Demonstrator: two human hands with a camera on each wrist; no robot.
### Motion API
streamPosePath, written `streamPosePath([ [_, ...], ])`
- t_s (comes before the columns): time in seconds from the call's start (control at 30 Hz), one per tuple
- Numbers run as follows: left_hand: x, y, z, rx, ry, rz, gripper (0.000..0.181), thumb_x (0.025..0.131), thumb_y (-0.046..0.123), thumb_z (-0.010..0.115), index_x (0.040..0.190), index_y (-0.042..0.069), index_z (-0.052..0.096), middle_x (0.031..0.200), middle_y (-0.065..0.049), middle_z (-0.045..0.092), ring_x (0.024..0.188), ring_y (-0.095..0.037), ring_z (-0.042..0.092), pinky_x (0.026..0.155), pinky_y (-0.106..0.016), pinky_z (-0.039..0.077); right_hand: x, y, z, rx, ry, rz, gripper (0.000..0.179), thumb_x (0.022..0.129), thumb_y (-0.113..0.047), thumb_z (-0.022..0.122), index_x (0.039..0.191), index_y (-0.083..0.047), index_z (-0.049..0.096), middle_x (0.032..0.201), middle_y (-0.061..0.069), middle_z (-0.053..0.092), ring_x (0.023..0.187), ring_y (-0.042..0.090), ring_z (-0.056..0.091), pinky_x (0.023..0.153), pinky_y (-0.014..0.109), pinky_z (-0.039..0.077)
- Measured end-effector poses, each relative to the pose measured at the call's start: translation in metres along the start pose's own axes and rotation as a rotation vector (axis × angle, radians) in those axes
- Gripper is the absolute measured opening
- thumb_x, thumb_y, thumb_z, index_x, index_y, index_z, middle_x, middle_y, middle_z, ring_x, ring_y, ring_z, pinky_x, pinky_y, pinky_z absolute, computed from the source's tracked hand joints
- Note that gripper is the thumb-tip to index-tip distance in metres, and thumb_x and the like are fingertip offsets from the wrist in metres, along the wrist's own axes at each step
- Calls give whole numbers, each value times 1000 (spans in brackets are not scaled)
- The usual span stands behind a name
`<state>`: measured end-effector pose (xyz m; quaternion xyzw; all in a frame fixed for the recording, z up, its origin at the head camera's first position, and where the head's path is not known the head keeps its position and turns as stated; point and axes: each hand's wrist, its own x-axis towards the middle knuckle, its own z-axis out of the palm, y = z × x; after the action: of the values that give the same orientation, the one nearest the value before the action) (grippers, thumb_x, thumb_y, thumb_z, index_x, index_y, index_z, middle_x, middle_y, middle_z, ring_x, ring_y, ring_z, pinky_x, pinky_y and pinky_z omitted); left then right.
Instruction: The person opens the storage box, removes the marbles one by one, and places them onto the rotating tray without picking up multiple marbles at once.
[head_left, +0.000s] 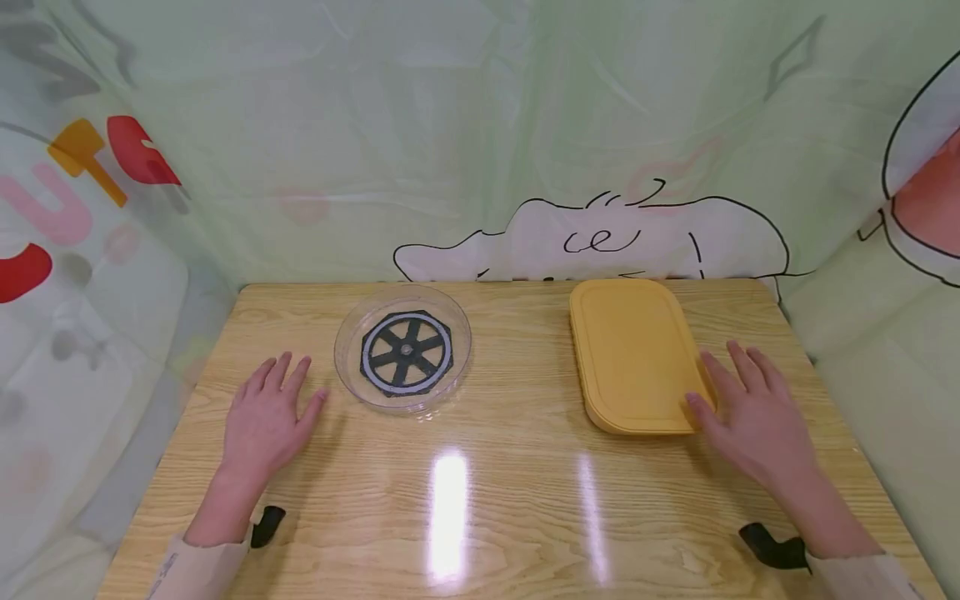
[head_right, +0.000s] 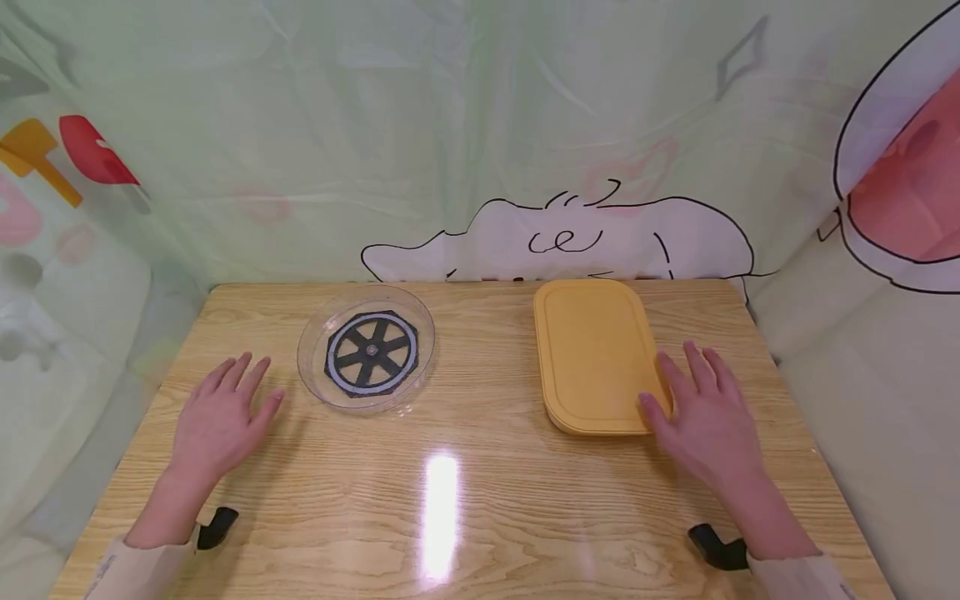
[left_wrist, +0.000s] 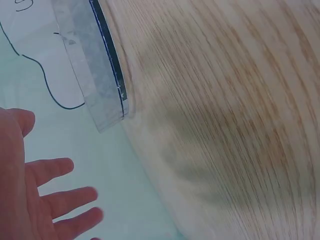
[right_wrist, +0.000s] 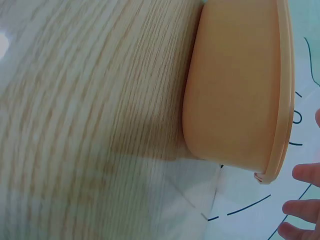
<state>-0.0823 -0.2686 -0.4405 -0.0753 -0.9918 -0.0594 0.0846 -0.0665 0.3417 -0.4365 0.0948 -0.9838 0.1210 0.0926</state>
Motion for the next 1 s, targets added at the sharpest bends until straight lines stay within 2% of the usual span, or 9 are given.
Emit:
streamPosePath([
  [0.13, -1, 3, -2, -71, -29, -49, 56, 103, 41, 48, 144, 3, 49, 132, -27, 58, 115, -47, 56, 85, -61, 49, -1, -7, 1, 96, 83, 15, 58, 101, -36, 55, 144, 1, 46, 151, 30, 35, 135, 54, 29, 110, 66, 20],
  [0.23, -2, 5, -4, -168, -79, -101, 55, 106, 43, 41, 146, 6, 48, 124, -23, 64, 103, -45, 63, 72, -58, 52, -2, -15, 4, 181, 153, 6, 51, 100, -29, 59, 138, 4, 53, 144, 30, 44, 128, 54, 37, 107, 66, 25],
  [0.37, 0, 7, -2, -323, -119, -147, 54, 107, 43, 35, 147, 8, 47, 121, -18, 68, 96, -39, 67, 74, -54, 51, -2, -31, 9, 247, 216, -37, 46, 97, -23, 64, 133, 4, 57, 138, 28, 51, 125, 51, 42, 108, 62, 29],
  [0.5, 3, 9, 8, -488, -115, -181, 50, 108, 38, 37, 146, 9, 48, 118, -14, 70, 97, -31, 68, 81, -52, 51, 2, -50, 15, 246, 253, -114, 46, 93, -22, 68, 131, 3, 60, 137, 24, 54, 125, 47, 46, 109, 55, 33],
  [0.63, 6, 12, 18, -624, -105, -214, 47, 108, 36, 39, 146, 11, 49, 114, -10, 72, 97, -26, 70, 81, -47, 51, 7, -70, 24, 238, 258, -176, 49, 90, -25, 70, 131, 1, 62, 137, 21, 56, 126, 43, 48, 103, 55, 38],
  [0.77, 11, 16, 24, -680, -107, -221, 45, 107, 33, 43, 145, 11, 50, 108, -10, 73, 89, -24, 71, 68, -36, 50, 12, -87, 34, 222, 219, -206, 52, 87, -25, 73, 131, 1, 62, 137, 19, 57, 128, 39, 48, 99, 55, 42],
  [0.9, 17, 17, 31, -726, -145, -221, 42, 106, 27, 48, 145, 11, 50, 101, -9, 72, 81, -23, 67, 54, -30, 44, 17, -97, 45, 154, 185, -242, 55, 84, -25, 73, 130, 2, 62, 136, 23, 57, 129, 39, 47, 102, 53, 39],
  [1.0, 21, 15, 38, -764, -174, -201, 41, 106, 22, 50, 145, 12, 50, 96, -10, 70, 76, -23, 64, 54, -28, 44, 21, -99, 54, 77, 179, -275, 57, 84, -26, 72, 132, 4, 61, 136, 25, 57, 129, 40, 47, 103, 55, 38],
])
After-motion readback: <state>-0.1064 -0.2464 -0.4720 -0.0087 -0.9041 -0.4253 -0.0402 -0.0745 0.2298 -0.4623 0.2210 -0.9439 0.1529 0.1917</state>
